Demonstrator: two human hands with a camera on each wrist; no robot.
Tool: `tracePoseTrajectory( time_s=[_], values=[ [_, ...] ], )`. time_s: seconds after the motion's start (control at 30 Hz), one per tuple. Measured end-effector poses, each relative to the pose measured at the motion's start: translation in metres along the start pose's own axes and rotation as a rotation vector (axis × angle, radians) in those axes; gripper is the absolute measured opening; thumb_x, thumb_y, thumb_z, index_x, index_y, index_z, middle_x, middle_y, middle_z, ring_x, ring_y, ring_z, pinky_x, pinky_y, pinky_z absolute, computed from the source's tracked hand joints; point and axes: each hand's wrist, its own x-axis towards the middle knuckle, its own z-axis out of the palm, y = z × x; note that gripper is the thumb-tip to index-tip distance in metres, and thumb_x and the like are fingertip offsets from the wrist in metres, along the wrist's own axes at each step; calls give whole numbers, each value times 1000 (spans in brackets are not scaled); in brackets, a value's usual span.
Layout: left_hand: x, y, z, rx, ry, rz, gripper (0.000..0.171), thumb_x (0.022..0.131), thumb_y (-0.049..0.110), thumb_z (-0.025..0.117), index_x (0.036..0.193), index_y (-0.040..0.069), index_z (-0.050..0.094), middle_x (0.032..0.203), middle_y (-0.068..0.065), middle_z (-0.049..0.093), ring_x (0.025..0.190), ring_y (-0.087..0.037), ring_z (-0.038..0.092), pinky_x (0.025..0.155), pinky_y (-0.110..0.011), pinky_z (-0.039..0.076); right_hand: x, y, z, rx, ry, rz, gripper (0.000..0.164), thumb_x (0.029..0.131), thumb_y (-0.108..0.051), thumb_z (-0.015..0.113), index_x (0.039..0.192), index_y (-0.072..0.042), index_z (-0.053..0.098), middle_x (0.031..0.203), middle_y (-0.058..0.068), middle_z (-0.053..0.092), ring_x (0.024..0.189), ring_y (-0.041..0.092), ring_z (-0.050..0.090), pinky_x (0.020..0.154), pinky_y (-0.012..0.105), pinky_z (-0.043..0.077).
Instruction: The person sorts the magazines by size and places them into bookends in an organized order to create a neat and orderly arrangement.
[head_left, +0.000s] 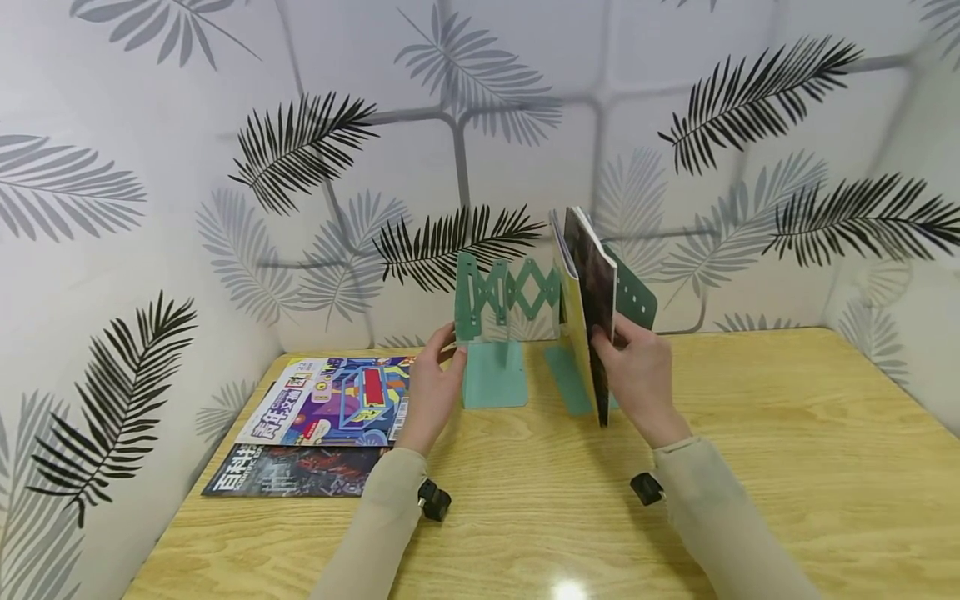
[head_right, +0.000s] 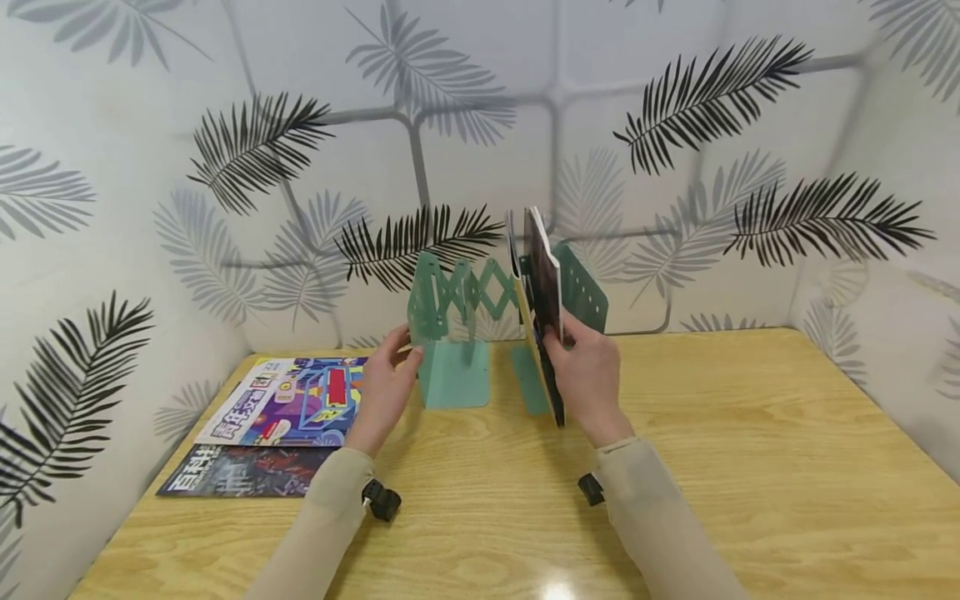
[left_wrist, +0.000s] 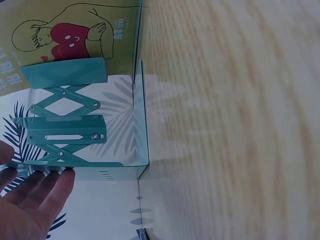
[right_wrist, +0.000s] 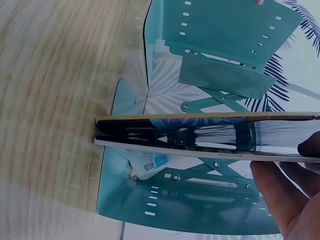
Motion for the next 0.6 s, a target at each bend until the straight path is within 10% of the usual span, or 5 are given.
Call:
tracePoseTrajectory(
  time_s=[0.6],
  values=[
    [1,-1,1,3,4,8,39,102,21,54,141,20,53,133,-3,58,116,-23,58,93,-41,52,-2,-2,4,2,-47,-34,18,93,-10,66,107,-8,76,89,12,74,81,29,71,68,48,56]
  ],
)
